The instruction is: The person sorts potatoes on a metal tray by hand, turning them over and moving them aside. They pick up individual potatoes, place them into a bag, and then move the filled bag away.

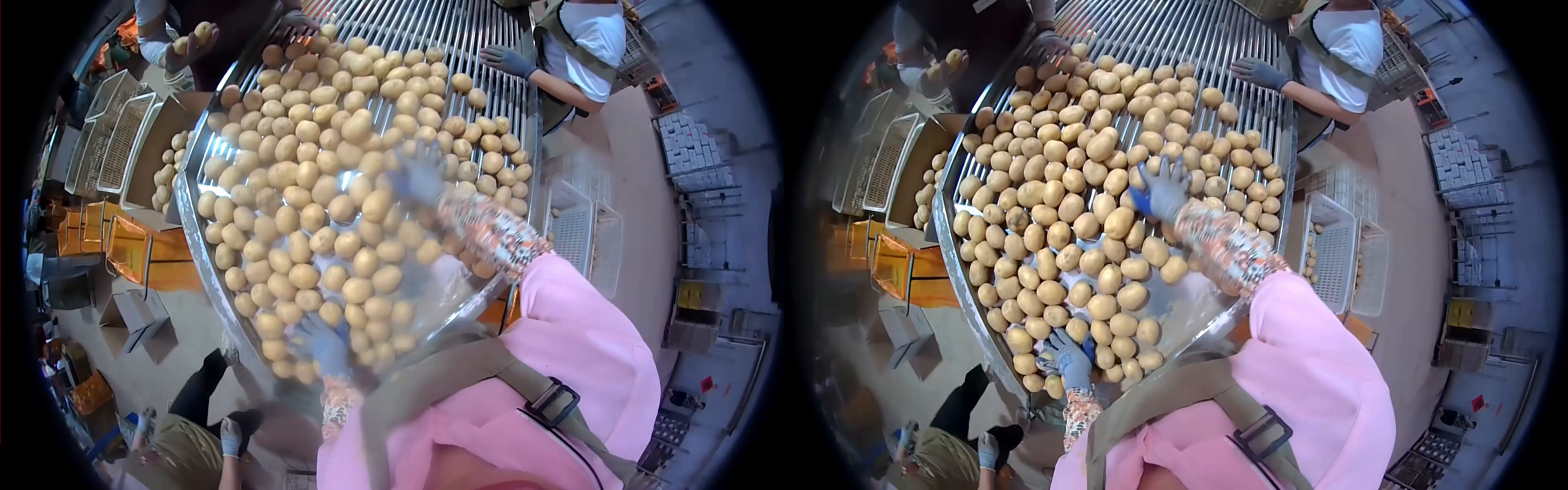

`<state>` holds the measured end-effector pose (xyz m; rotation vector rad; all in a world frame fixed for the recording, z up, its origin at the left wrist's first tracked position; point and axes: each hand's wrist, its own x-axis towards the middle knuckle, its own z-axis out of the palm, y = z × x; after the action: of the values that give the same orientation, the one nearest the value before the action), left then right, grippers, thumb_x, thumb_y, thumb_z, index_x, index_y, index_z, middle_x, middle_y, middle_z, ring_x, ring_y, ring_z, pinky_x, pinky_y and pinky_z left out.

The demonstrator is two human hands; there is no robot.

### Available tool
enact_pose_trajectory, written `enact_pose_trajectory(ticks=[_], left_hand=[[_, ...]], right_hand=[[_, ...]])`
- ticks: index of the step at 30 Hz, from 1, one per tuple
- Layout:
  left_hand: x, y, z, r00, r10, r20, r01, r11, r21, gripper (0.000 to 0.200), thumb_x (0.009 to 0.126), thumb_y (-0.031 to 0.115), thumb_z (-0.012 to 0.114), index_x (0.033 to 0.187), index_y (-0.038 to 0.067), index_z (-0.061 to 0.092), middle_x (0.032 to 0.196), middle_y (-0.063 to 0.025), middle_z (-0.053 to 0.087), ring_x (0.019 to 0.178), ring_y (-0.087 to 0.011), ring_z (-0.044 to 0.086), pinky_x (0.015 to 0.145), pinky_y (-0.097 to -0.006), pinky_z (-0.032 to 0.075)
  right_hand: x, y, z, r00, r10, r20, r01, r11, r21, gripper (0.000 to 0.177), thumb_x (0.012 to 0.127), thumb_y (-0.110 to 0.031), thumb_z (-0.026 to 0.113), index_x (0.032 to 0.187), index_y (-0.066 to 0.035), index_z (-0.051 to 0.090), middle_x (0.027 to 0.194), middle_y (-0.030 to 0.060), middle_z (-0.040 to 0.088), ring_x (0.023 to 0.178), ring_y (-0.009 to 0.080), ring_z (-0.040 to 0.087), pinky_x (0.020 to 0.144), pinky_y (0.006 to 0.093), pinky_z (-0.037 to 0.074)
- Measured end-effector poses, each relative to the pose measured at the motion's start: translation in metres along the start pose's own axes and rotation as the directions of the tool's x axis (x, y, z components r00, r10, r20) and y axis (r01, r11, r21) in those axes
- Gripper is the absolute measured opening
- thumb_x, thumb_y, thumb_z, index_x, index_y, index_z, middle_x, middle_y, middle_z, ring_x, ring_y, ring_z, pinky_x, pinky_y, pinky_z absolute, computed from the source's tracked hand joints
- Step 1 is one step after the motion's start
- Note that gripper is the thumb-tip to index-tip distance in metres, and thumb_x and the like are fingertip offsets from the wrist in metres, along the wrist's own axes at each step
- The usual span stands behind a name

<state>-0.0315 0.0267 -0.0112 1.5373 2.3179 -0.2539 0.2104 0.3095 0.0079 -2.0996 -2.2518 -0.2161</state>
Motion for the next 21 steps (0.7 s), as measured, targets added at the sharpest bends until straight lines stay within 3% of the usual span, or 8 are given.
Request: enact_pose_trajectory(ticks=[2, 7, 10, 11, 15, 18, 19, 21], left_hand=[[0.005, -0.004, 0.009, 0.994, -0.066, 0.090, 0.071, 0.996, -0.049, 0.091, 0.083, 0.063, 0.050, 0.144, 0.000, 0.029, 0.147, -0.0258, 0.030, 0.133, -0.0474, 0.027, 0.102, -0.0710, 0.008], [-0.006, 0.004, -0.002, 0.993, -0.033, -0.110, 0.026, 0.998, -0.065, 0.079, 0.086, 0.059, 0.050, 0.138, 0.001, 0.040, 0.135, -0.0201, 0.044, 0.126, -0.0480, 0.037, 0.103, -0.0728, 0.016], [-0.009, 0.007, 0.006, 0.981, -0.022, -0.193, 0.021, 1.000, -0.009, 0.074, 0.086, 0.053, 0.051, 0.137, 0.000, 0.041, 0.132, -0.0199, 0.046, 0.125, -0.0415, 0.042, 0.103, -0.0716, 0.019], [-0.010, 0.010, 0.007, 0.979, -0.025, -0.203, 0.024, 1.000, -0.009, 0.073, 0.087, 0.051, 0.051, 0.137, 0.000, 0.040, 0.131, -0.0201, 0.046, 0.124, -0.0414, 0.042, 0.103, -0.0719, 0.018], [-0.007, -0.004, 0.032, 0.959, 0.038, -0.279, -0.079, 0.987, -0.137, 0.065, 0.089, 0.043, 0.052, 0.138, 0.001, 0.040, 0.130, -0.0187, 0.048, 0.124, -0.0379, 0.044, 0.102, -0.0723, 0.017], [-0.018, -0.013, 0.026, 0.950, 0.129, -0.284, -0.208, 0.941, -0.268, 0.058, 0.090, 0.035, 0.053, 0.138, 0.004, 0.041, 0.128, -0.0164, 0.050, 0.120, -0.0346, 0.047, 0.103, -0.0716, 0.015], [-0.027, -0.013, 0.014, 0.962, 0.138, -0.235, -0.214, 0.917, -0.336, 0.060, 0.089, 0.032, 0.055, 0.140, 0.004, 0.040, 0.126, -0.0209, 0.054, 0.114, -0.0359, 0.051, 0.102, -0.0572, 0.028], [-0.021, -0.019, 0.044, 0.967, 0.137, -0.216, -0.215, 0.892, -0.397, 0.058, 0.089, 0.028, 0.053, 0.141, 0.005, 0.038, 0.125, -0.0182, 0.052, 0.115, -0.0350, 0.049, 0.099, -0.0649, 0.024]], right_hand=[[-0.025, -0.018, 0.026, 0.997, 0.015, 0.075, -0.034, 0.969, 0.246, 0.057, 0.094, -0.040, 0.045, 0.147, -0.026, 0.031, 0.153, 0.0167, 0.021, 0.141, 0.0494, 0.009, 0.111, 0.0636, 0.008], [-0.099, -0.035, -0.007, 0.932, -0.179, 0.317, 0.012, 0.885, 0.465, 0.063, 0.092, -0.036, 0.048, 0.149, -0.023, 0.026, 0.151, 0.0185, 0.025, 0.141, 0.0466, 0.011, 0.112, 0.0636, 0.008], [-0.154, -0.039, -0.092, 0.854, -0.515, 0.068, 0.461, 0.812, 0.357, 0.056, 0.086, -0.026, 0.057, 0.137, -0.010, 0.043, 0.145, 0.0183, 0.035, 0.134, 0.0449, 0.028, 0.110, 0.0542, 0.021], [-0.158, -0.037, -0.094, 0.716, -0.591, 0.372, 0.439, 0.795, 0.419, 0.059, 0.086, -0.031, 0.058, 0.140, -0.011, 0.042, 0.148, 0.0185, 0.030, 0.138, 0.0424, 0.024, 0.113, 0.0533, 0.017], [-0.226, -0.026, -0.065, 0.620, -0.704, 0.347, 0.603, 0.710, 0.362, 0.055, 0.092, -0.033, 0.050, 0.143, -0.018, 0.038, 0.152, 0.0152, 0.025, 0.142, 0.0403, 0.017, 0.112, 0.0631, 0.008], [-0.246, -0.014, -0.057, 0.735, -0.642, 0.217, 0.443, 0.698, 0.562, 0.049, 0.092, -0.032, 0.051, 0.138, -0.017, 0.046, 0.145, 0.0158, 0.038, 0.138, 0.0334, 0.030, 0.113, 0.0523, 0.021], [-0.228, -0.004, -0.113, 0.679, -0.693, 0.243, 0.498, 0.678, 0.541, 0.050, 0.090, -0.033, 0.055, 0.134, -0.011, 0.047, 0.140, 0.0125, 0.043, 0.131, 0.0286, 0.039, 0.105, 0.0474, 0.030], [-0.204, 0.021, -0.107, 0.593, -0.753, 0.286, 0.547, 0.637, 0.543, 0.053, 0.088, -0.035, 0.058, 0.131, -0.005, 0.048, 0.136, 0.0093, 0.049, 0.124, 0.0239, 0.047, 0.098, 0.0426, 0.040]])
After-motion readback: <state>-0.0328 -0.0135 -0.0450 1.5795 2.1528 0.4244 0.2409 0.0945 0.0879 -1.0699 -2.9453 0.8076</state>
